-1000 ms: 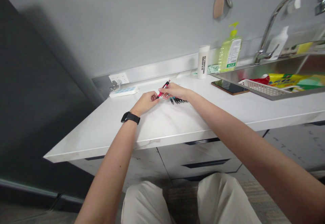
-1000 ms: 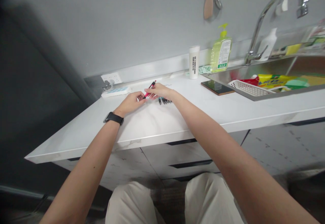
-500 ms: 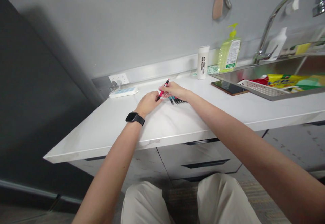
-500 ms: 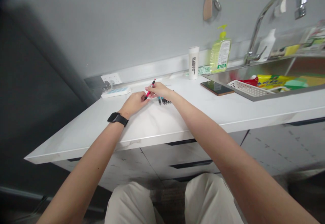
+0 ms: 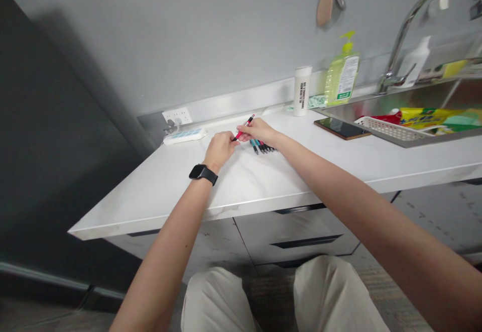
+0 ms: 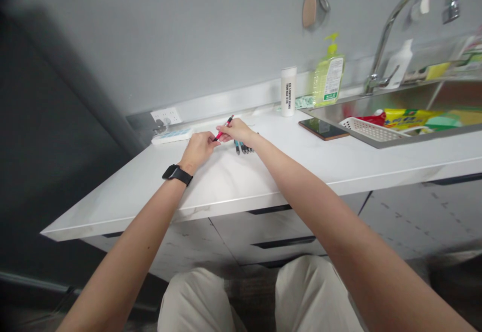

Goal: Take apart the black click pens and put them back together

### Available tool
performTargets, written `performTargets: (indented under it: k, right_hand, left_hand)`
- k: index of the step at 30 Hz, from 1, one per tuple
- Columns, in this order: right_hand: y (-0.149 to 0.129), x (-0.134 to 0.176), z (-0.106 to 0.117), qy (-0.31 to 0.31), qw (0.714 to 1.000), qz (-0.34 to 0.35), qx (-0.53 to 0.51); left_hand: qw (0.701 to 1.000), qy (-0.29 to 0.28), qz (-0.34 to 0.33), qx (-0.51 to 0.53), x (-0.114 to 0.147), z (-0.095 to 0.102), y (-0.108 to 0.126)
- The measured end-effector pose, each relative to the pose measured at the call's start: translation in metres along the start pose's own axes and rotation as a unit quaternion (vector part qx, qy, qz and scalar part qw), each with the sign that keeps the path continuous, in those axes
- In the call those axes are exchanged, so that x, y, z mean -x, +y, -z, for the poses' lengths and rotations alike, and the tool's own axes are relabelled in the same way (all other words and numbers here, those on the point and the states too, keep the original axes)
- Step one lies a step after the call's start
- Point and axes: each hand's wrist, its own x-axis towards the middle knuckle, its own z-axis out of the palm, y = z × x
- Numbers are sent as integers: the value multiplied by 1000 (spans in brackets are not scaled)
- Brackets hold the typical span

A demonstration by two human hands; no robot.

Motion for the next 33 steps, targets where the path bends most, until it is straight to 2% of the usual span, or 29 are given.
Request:
performTargets:
  k: [7,11,13,15,17,19,21,24,27,29,31,33]
  right_hand:
    - [-3,3,0,-24,1000,11,14]
    - [-2,3,1,-39,999,15,32]
    - [-3,1,-2,-11,999,31,4]
    - [-5,-2,-8,47,996,43,-69]
    - [-9,-4,-15,97,980,28,-169]
    - [-14,-4,-20,135,962,16,-238]
    - [-16,-4,-24,161,951,15,-264]
    - [-19,-2,-26,182,950,28,-254]
    - [-25,2,-25,186,956,36,-225]
    - [-30,6,-23,154,965,35,-209]
    - [-34,9,-22,105,973,36,-204]
    - [-35,11,-24,84,973,38,-213]
  left_hand:
    - [1000,6,7,23,-1,-2,0]
    - [997,-4,21,72,-2,-4,-2]
    - [994,3,31,101,-2,-6,-1]
    - [994,23,39,102,-1,-8,2]
    - [995,47,43,73,1,-12,7]
    - [997,43,50,51,3,-16,14]
    - [997,10,57,45,3,-20,20]
    - [995,-41,62,69,2,-25,27]
    - [984,-59,60,158,0,-25,30]
    - [959,-102,69,257,0,-23,31]
    - [921,-164,76,345,2,-21,30]
    - [902,-188,84,380,3,-20,29]
